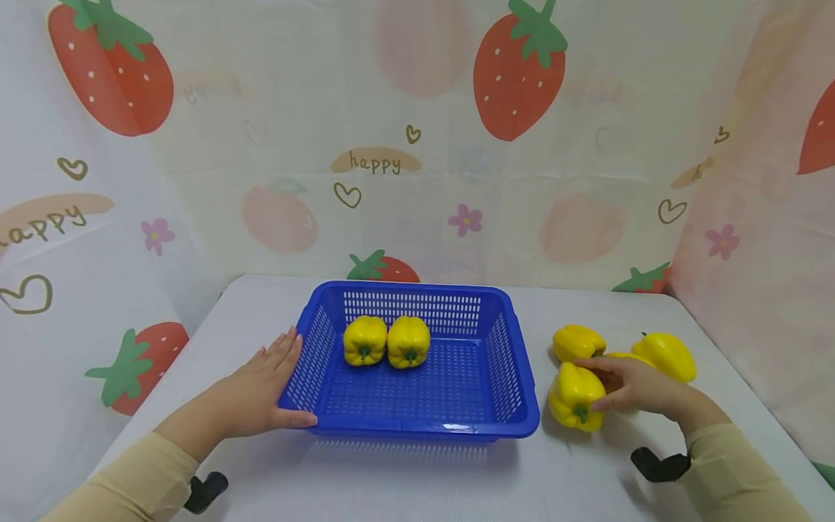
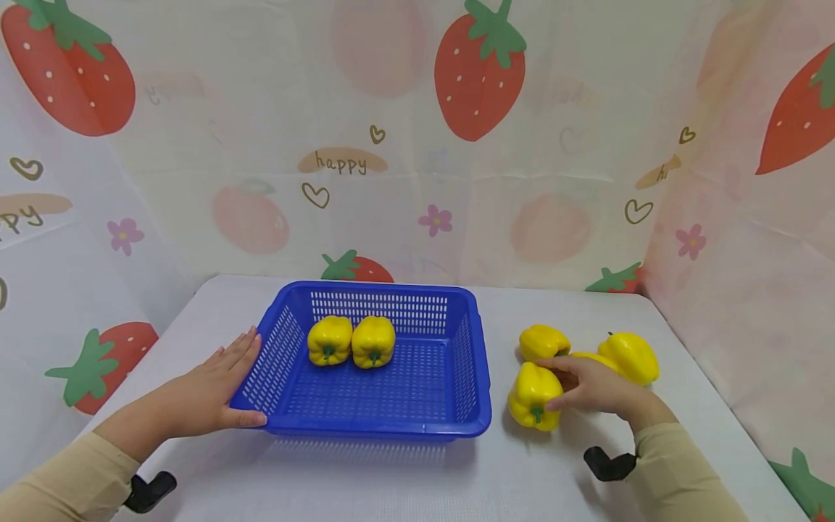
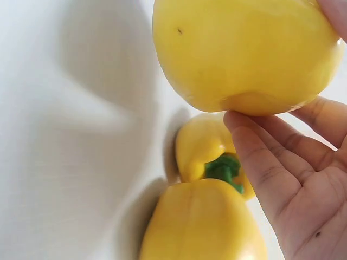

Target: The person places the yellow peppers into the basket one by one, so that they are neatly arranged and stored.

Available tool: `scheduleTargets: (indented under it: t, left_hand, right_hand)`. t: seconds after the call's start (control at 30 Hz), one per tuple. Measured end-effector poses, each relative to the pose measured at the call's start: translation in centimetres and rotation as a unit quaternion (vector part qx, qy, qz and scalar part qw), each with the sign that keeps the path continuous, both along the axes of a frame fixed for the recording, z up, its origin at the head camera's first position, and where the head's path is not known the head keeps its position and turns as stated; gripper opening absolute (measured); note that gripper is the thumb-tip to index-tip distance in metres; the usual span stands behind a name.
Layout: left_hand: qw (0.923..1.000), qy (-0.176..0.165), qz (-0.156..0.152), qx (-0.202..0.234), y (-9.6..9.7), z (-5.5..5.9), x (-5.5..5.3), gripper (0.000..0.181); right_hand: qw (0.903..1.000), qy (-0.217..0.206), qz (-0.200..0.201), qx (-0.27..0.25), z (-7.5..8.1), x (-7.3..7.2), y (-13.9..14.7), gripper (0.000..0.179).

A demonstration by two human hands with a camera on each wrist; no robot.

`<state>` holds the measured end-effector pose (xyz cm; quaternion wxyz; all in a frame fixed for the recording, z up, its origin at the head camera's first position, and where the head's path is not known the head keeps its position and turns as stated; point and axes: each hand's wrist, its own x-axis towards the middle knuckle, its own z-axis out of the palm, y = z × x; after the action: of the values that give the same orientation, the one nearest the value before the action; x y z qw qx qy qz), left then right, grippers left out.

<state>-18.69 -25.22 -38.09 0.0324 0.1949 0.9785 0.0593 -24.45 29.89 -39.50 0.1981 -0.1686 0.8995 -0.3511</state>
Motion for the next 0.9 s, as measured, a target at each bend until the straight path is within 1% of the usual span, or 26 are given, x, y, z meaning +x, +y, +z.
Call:
scheduleTargets:
  t: [0.13, 0.33, 0.57, 0.73, 0.9]
  left_hand:
    - [1.0000, -0.002, 0.001, 0.001, 0.0, 0.0, 0.0, 0.118]
    - [1.0000, -0.005, 0.002, 0.001, 0.0, 0.0, -0.1, 0.119]
    - [1.0000, 0.000, -0.002, 0.001, 0.0, -0.1, -0.1, 0.119]
    - [1.0000, 0.002, -0.003, -0.002, -0.1, 0.0, -0.1, 0.118]
    - [1.0000, -0.001, -0.002, -0.003, -0.1, 0.0, -0.1, 0.119]
  right_hand:
    - [0.9999, 0.009, 0.009, -0.007, 0.5, -0.2, 0.0, 0.073]
    - [0.9994, 0.026, 0.021, -0.002, 1.2, -0.6, -0.2, 0.073]
    - [0.9985, 0.036, 0.041, -0.004, 2.6, -0.9, -0.7, 0.073]
    - [0.9985, 0.039, 0.037, 0.006, 3.2, -1.2, -1.1, 0.074]
    - [0.9987, 0.033, 0.037, 0.008, 3.8, -1.7, -1.6, 0.077]
